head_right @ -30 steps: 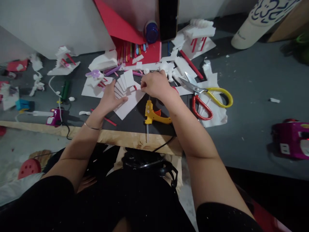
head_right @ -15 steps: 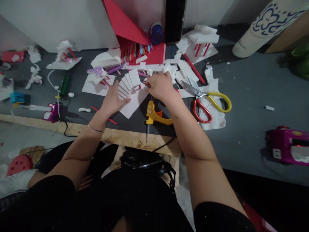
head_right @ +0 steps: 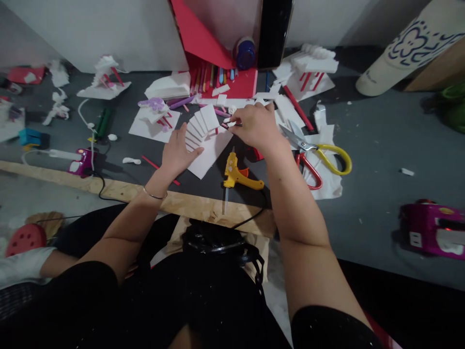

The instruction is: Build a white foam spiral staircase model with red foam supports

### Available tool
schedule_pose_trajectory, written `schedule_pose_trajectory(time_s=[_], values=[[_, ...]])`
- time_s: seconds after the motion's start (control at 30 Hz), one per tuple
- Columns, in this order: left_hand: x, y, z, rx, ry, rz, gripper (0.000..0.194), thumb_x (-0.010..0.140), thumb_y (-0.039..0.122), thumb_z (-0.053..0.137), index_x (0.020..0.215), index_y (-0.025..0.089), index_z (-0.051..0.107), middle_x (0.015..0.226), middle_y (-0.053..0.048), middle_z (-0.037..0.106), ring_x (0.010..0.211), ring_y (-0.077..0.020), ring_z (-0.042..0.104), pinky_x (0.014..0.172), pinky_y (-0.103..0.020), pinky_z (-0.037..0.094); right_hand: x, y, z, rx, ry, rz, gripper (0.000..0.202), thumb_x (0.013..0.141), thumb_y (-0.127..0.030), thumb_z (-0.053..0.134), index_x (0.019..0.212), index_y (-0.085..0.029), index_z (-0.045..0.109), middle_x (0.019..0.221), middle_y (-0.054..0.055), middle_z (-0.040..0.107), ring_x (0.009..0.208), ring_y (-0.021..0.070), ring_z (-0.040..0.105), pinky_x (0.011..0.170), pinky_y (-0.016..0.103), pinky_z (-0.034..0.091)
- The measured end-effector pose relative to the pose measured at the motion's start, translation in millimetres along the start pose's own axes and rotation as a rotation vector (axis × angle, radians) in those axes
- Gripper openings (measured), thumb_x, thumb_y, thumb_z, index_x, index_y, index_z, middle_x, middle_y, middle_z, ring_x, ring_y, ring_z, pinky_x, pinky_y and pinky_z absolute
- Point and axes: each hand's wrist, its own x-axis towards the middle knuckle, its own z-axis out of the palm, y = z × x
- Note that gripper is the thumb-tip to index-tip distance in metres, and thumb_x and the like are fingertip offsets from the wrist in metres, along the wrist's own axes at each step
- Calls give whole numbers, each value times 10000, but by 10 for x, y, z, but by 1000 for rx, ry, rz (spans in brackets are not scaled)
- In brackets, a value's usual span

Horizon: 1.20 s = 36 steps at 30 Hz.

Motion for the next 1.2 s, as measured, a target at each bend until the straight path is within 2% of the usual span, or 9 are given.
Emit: schedule_pose_trajectory(time_s=[0.17,0.3,0.4,0.5,0.67,0.87,0.93,1.03,1.2], values=[[-16,-3,24,-44,11,-4,1201,763,952,562,1664,210,281,1603,-249,451,1501,-509,416,1180,-644,414,-94,-21,-265,23,21,58,251,876,-342,637,1071,-258,771,1127,121,785,1172,390,603,1043,612,319],[-48,-34,49,-62,8,-13,1202,773,930,575,1684,226,227,1627,-239,432,1536,-492,379,1205,-629,396,-191,-33,-492,75,48,116,255,889,-310,635,1094,-246,772,1157,149,782,1134,340,642,1080,578,322],[-65,-44,75,-44,-2,-28,1186,800,908,561,1686,196,222,1579,-247,487,1508,-494,417,1201,-628,402,-239,-21,-607,139,73,136,285,892,-293,650,1131,-212,781,1110,159,791,981,271,683,964,476,433],[-60,-69,111,-49,35,-16,1170,801,898,571,1679,199,240,1548,-240,524,1490,-484,446,1199,-613,414,-292,16,-648,149,105,172,274,895,-304,671,1127,-217,790,1071,154,799,902,243,687,833,419,469],[-4,-126,162,-47,84,19,1114,814,896,550,1653,204,309,1535,-231,551,1489,-466,459,1203,-614,423,-478,73,-617,62,48,254,238,882,-271,677,1069,-190,799,1000,140,800,866,246,698,780,411,467],[-15,-130,101,-68,89,48,1128,805,933,525,1633,189,343,1594,-234,506,1527,-448,428,1242,-596,383,-805,100,-451,6,16,246,213,889,-331,611,972,-249,790,910,98,797,841,292,717,744,433,495],[-82,-160,6,-85,129,81,1039,863,905,467,1625,207,357,1615,-215,492,1548,-417,410,1268,-573,360,-932,103,-372,5,47,220,208,901,-365,596,944,-279,780,870,81,791,806,299,717,733,443,501],[-178,-226,-181,-98,186,119,803,989,773,363,1571,225,443,1580,-178,534,1533,-368,439,1298,-542,335,-1094,65,-255,29,85,145,200,905,-352,574,908,-301,767,882,60,798,784,299,717,756,464,515],[-178,-220,-340,-118,197,162,536,1072,580,318,1381,266,623,1478,-106,630,1438,-302,532,1286,-501,380,-1182,-167,-73,36,54,7,215,950,-312,552,933,-287,765,960,85,791,896,309,714,870,505,518]])
